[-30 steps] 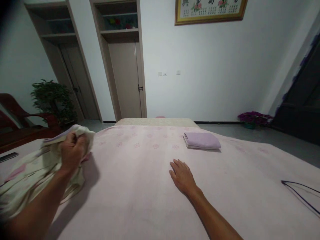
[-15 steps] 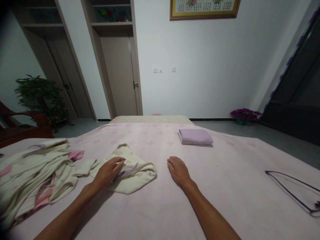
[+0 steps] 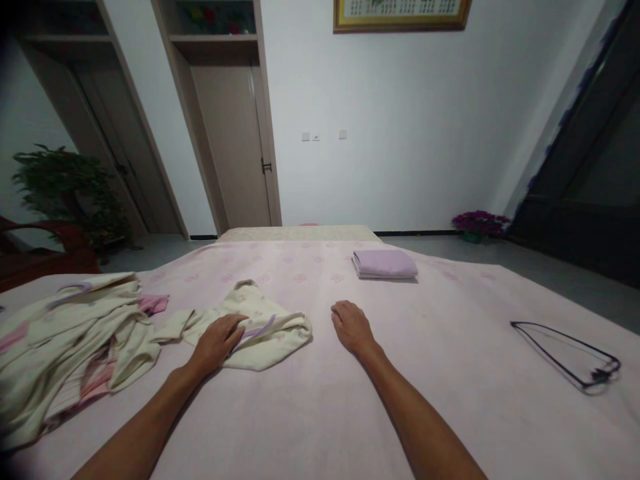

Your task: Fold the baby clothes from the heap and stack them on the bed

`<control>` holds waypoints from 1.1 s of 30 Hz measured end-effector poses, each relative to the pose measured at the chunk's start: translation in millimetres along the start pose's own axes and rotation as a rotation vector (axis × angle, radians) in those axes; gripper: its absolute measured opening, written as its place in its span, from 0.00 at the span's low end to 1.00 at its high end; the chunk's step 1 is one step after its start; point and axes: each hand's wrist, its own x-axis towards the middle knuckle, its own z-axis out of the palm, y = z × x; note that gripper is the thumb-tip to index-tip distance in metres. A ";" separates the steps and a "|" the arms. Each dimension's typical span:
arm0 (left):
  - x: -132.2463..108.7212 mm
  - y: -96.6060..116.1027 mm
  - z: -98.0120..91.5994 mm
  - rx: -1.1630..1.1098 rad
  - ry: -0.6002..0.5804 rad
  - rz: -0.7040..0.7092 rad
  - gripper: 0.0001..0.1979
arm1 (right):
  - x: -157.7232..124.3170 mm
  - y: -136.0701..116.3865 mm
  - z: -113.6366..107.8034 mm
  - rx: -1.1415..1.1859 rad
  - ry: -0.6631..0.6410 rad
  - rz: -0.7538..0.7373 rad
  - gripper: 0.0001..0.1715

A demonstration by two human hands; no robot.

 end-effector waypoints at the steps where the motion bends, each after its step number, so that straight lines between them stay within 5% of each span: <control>1: -0.1 -0.3 0.0 0.001 0.002 0.000 0.17 | 0.2 -1.0 -0.4 -0.009 -0.004 0.008 0.14; 33: 1.1 0.9 -1.0 -0.031 0.024 -0.047 0.15 | -1.7 -3.4 0.6 -0.006 -0.004 0.030 0.16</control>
